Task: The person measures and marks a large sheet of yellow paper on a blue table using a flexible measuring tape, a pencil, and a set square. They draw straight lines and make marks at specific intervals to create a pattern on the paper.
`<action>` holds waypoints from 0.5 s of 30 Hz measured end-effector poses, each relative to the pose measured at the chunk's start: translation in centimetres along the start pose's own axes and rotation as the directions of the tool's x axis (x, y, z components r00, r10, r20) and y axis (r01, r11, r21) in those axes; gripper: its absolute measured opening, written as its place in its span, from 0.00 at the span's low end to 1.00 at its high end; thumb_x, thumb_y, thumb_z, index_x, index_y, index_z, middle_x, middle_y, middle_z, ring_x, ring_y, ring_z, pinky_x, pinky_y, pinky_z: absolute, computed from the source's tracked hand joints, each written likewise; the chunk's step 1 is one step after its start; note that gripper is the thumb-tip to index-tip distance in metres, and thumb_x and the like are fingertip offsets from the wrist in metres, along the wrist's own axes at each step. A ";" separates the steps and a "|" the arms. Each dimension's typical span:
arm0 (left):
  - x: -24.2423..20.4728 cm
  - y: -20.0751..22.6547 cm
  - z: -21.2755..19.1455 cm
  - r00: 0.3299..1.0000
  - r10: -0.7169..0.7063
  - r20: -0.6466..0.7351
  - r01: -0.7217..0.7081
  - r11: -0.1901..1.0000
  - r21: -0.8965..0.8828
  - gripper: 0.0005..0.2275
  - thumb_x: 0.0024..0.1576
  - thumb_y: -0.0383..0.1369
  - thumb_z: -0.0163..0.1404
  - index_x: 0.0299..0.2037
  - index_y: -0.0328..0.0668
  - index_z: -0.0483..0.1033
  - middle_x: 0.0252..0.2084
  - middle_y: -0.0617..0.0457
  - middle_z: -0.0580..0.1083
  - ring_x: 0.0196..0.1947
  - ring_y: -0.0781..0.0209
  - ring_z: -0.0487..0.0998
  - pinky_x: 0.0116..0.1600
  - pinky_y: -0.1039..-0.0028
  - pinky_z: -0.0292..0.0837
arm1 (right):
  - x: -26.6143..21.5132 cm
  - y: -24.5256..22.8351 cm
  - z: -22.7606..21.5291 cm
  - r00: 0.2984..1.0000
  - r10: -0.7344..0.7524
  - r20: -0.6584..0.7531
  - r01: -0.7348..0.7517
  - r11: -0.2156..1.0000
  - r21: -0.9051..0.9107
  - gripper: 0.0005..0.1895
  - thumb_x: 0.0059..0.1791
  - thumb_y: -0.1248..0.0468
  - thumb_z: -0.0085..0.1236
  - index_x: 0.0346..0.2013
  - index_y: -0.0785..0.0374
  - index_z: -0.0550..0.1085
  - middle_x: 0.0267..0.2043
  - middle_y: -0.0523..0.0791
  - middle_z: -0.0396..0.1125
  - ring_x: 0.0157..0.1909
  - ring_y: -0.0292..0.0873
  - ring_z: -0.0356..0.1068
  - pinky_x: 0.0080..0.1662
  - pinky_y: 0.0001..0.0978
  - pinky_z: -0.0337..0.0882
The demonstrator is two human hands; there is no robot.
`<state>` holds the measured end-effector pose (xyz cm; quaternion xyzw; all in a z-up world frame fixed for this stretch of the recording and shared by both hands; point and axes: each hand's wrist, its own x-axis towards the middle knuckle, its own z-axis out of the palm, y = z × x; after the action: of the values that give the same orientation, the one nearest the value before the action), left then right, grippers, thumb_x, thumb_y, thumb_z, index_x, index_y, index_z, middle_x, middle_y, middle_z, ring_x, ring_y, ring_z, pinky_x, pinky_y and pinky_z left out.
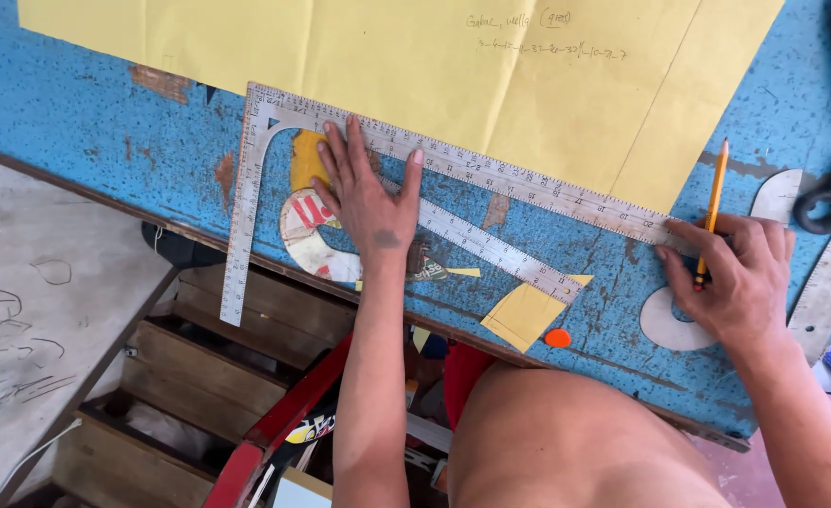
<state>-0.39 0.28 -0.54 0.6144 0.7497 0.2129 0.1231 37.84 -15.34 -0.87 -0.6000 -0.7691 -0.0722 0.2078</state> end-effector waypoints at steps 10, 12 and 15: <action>0.2 0.1 -0.1 1.000 -0.017 -0.006 0.017 1.000 0.024 0.40 0.59 0.68 0.32 0.78 0.56 0.46 0.81 0.50 0.44 0.81 0.43 0.41 0.78 0.38 0.30 | 2.1 -1.1 -1.5 0.999 -0.030 0.024 0.028 0.995 0.091 0.15 0.58 0.58 0.67 0.56 0.62 0.83 0.47 0.51 0.68 0.49 0.55 0.67 0.53 0.47 0.62; 0.4 -0.3 0.1 1.000 0.010 0.026 -0.013 0.995 0.098 0.41 0.59 0.69 0.29 0.78 0.57 0.43 0.81 0.48 0.42 0.81 0.42 0.42 0.78 0.36 0.33 | 4.2 -2.6 -2.2 0.995 -0.082 0.063 0.068 0.978 0.196 0.18 0.64 0.65 0.47 0.62 0.67 0.80 0.50 0.52 0.72 0.49 0.58 0.70 0.54 0.46 0.63; 0.2 -0.2 -0.2 0.998 -0.003 0.056 -0.002 0.996 0.090 0.41 0.59 0.69 0.26 0.78 0.57 0.38 0.82 0.49 0.38 0.81 0.44 0.38 0.79 0.38 0.29 | 10.5 -6.8 -2.1 0.966 -0.096 0.241 -0.036 0.870 0.492 0.24 0.58 0.68 0.50 0.68 0.77 0.67 0.51 0.57 0.73 0.53 0.58 0.73 0.58 0.51 0.68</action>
<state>-0.69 0.43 -0.40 0.6250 0.7548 0.1617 0.1164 29.81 -8.54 6.27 -0.5195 -0.7916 0.2012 0.2510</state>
